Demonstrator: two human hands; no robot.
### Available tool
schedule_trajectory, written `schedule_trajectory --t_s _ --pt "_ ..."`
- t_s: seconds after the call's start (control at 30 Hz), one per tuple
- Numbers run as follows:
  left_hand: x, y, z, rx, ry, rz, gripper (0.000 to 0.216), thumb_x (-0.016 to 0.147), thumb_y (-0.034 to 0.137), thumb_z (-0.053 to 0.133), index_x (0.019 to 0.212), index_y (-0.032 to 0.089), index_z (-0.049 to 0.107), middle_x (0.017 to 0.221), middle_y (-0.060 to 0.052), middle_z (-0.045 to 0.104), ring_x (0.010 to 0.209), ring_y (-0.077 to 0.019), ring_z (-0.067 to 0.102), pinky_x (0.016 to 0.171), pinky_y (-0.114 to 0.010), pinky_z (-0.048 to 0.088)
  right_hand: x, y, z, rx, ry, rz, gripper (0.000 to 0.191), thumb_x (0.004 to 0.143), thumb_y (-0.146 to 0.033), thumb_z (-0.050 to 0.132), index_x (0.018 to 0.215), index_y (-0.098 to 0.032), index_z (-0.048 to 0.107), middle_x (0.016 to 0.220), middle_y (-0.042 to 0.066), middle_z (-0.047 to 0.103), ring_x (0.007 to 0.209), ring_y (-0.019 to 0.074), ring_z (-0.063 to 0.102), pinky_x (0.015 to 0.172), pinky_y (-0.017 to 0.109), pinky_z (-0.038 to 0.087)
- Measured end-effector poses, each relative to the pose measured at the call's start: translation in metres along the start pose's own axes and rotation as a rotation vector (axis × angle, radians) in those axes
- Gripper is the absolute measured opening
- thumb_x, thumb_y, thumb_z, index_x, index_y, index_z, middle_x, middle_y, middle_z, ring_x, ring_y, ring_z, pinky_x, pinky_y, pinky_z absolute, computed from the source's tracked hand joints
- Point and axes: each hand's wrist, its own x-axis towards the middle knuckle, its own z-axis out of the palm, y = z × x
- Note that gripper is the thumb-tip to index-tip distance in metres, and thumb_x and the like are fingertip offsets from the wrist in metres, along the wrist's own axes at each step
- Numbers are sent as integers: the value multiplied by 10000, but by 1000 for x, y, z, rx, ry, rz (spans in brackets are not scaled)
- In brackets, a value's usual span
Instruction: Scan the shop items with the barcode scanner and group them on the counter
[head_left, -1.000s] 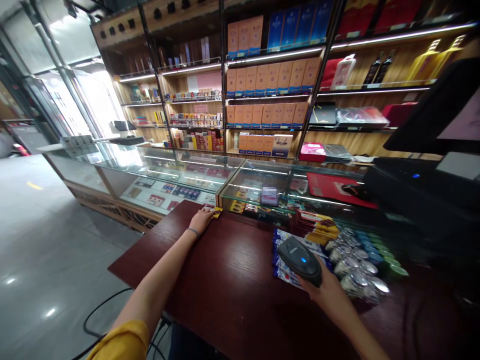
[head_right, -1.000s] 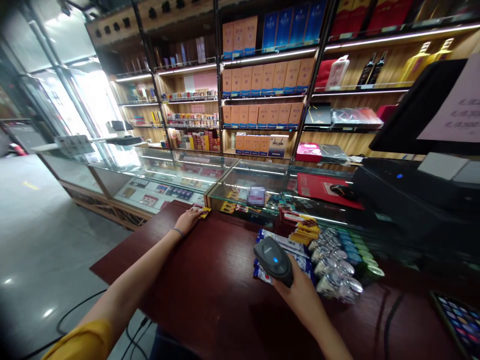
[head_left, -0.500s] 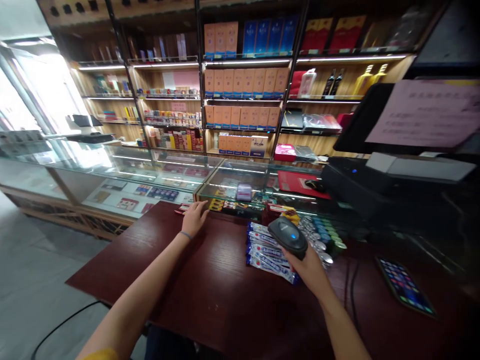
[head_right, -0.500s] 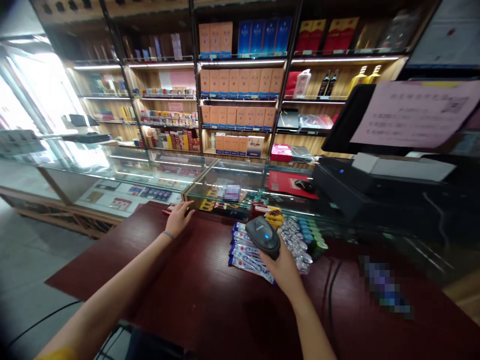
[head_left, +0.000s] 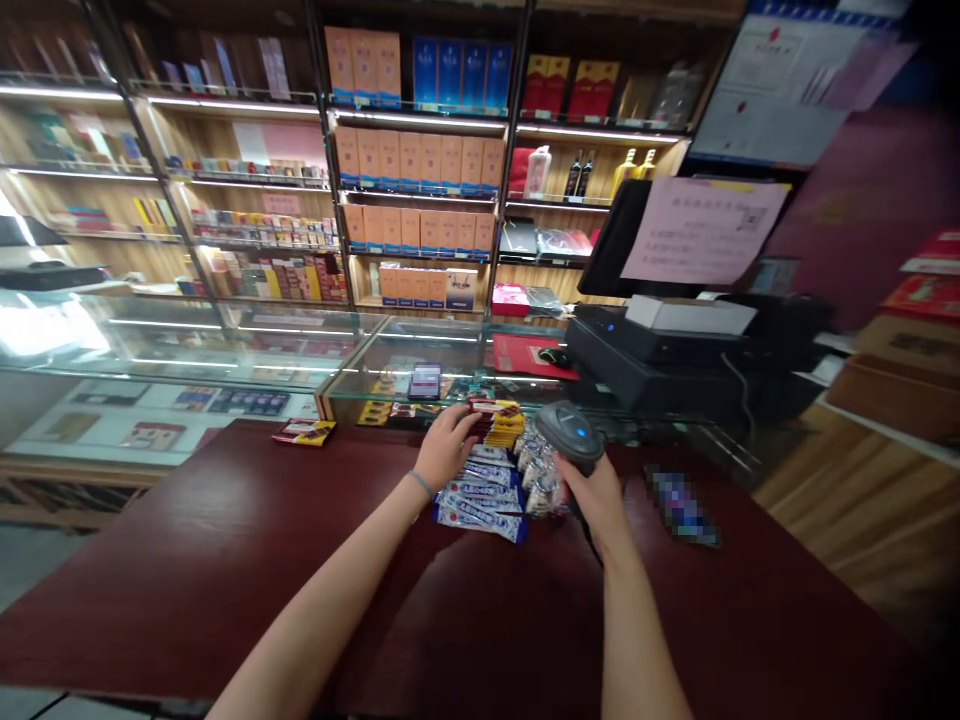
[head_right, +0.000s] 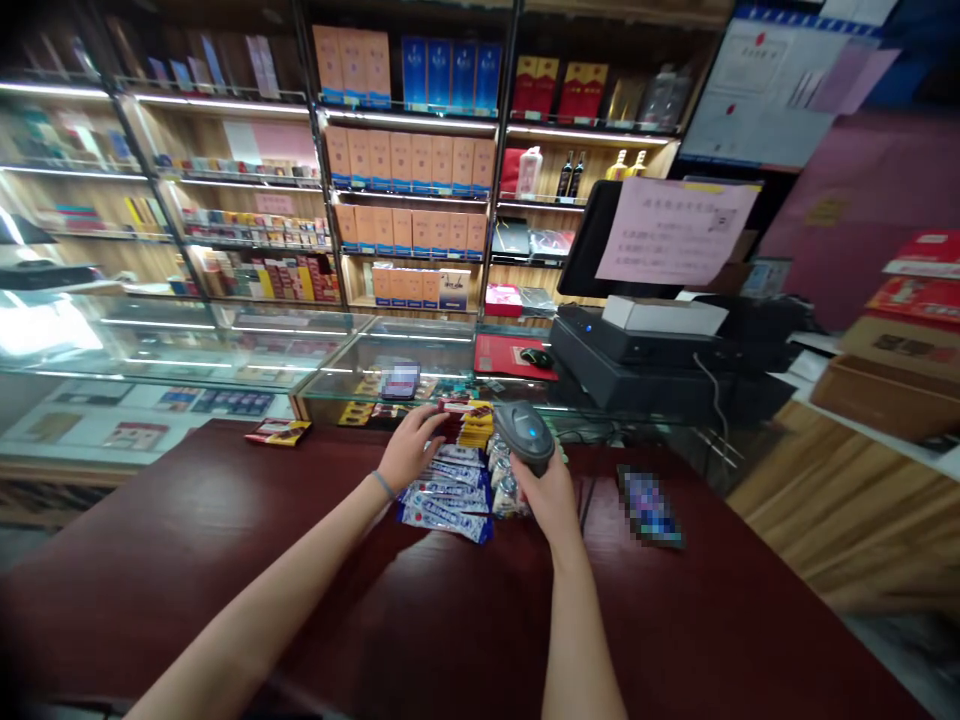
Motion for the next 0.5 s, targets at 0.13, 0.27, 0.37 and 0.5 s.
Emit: schedule_trajectory --t_s 0.13,0.27,0.37,0.5 --pt "19 21 23 59 -56 60 530 921 180 548 1443 251 492 1479 -134 482 1426 -307 402 1184 -540 352 2 1 -8 17 27 9 321 786 -475 713 943 -238 563 515 -70 535 414 143 482 449 277 413" --pt "34 28 41 156 -99 73 633 898 248 619 1498 295 421 1589 -122 375 1496 -350 289 1211 -599 249 1 1 -7 21 36 0 320 779 -473 711 926 -242 545 519 -66 539 406 147 480 429 280 406" --pt "38 31 48 198 -141 58 590 922 274 595 1491 286 440 1551 -149 436 1467 -363 345 1192 -617 249 1 1 -5 42 33 2 357 766 -473 712 976 -241 539 533 -66 544 400 148 475 410 281 395" --pt "36 32 49 199 -185 35 524 937 168 524 1446 292 503 1454 -145 547 1369 -335 479 1137 -579 345 0 0 -3 25 18 20 383 777 -480 703 1030 -230 561 517 -63 541 392 150 462 407 286 385"
